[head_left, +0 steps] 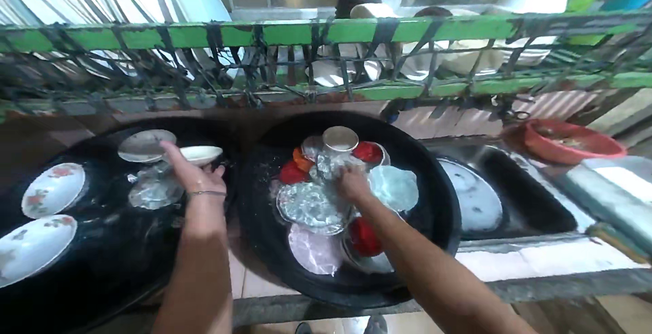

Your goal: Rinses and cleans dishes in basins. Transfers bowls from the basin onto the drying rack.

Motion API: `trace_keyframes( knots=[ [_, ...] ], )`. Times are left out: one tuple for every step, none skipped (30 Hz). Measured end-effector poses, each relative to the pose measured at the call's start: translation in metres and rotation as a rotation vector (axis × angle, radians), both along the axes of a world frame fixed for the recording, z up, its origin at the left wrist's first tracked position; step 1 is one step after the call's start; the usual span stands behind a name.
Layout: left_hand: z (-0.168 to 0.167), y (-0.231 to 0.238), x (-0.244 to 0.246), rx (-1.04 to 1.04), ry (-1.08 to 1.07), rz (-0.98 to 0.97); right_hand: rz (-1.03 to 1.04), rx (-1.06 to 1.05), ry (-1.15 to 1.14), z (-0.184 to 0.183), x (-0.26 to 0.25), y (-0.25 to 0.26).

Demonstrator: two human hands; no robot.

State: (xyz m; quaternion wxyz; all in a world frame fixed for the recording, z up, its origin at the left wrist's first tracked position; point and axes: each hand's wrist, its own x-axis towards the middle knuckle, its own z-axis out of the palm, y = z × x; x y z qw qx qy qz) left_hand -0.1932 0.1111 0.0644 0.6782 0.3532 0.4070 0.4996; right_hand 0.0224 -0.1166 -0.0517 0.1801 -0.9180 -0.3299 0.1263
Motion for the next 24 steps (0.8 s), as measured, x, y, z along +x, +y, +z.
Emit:
trace_keyframes(
  knots=[
    [0.002,-0.003,-0.004,-0.022,0.028,0.029,0.015,-0.053,-0.004,-0.002,0.0,-0.001],
    [-0.001,-0.012,-0.004,-0.018,0.087,0.036,0.02,-0.083,-0.012,-0.002,-0.003,-0.001],
    [-0.008,-0.026,-0.001,0.019,0.15,0.004,0.01,-0.074,-0.02,-0.002,-0.008,0.002],
    [-0.017,-0.044,0.005,0.07,0.184,-0.083,-0.001,-0.047,-0.031,-0.002,-0.014,0.006],
    [-0.028,-0.062,0.016,0.124,0.206,-0.188,-0.005,-0.004,-0.025,0.0,-0.02,0.01],
    [-0.04,-0.081,0.031,0.164,0.223,-0.297,-0.009,0.058,-0.003,0.004,-0.026,0.013],
    [-0.052,-0.096,0.048,0.181,0.248,-0.412,-0.017,0.15,0.033,0.012,-0.032,0.017],
    [-0.064,-0.108,0.063,0.175,0.285,-0.525,-0.042,0.275,0.091,0.022,-0.038,0.021],
    [-0.075,-0.119,0.077,0.142,0.309,-0.62,-0.09,0.439,0.178,0.031,-0.046,0.024],
    [-0.084,-0.126,0.087,0.092,0.308,-0.695,-0.154,0.616,0.311,0.038,-0.055,0.028],
    [-0.09,-0.131,0.095,0.026,0.289,-0.74,-0.207,0.771,0.47,0.042,-0.065,0.032],
    [-0.092,-0.134,0.1,-0.036,0.253,-0.742,-0.22,0.85,0.607,0.046,-0.076,0.032],
    [-0.093,-0.134,0.103,-0.082,0.199,-0.706,-0.185,0.831,0.661,0.045,-0.085,0.027],
    [-0.093,-0.132,0.102,-0.123,0.145,-0.69,-0.101,0.722,0.64,0.041,-0.09,0.017],
    [-0.093,-0.127,0.098,-0.176,0.122,-0.694,-0.014,0.589,0.561,0.035,-0.092,0.005],
    [-0.091,-0.123,0.095,-0.235,0.122,-0.714,0.046,0.471,0.484,0.027,-0.085,-0.002],
    [-0.087,-0.123,0.092,-0.274,0.135,-0.758,0.047,0.378,0.429,0.017,-0.075,-0.004],
    [-0.083,-0.129,0.089,-0.291,0.15,-0.81,0.014,0.348,0.418,0.011,-0.068,-0.004],
    [-0.079,-0.136,0.089,-0.281,0.165,-0.845,-0.017,0.39,0.428,0.009,-0.065,-0.001],
    [-0.076,-0.141,0.092,-0.243,0.176,-0.837,-0.024,0.479,0.461,0.011,-0.066,0.004],
    [-0.074,-0.142,0.094,-0.178,0.192,-0.781,0.004,0.56,0.51,0.015,-0.072,0.007],
    [-0.075,-0.138,0.094,-0.115,0.224,-0.695,0.065,0.603,0.543,0.02,-0.08,0.006],
    [-0.073,-0.129,0.09,-0.079,0.253,-0.617,0.141,0.591,0.538,0.026,-0.085,0.002],
    [-0.071,-0.116,0.086,-0.049,0.295,-0.552,0.199,0.517,0.468,0.033,-0.083,-0.004]
  ],
)
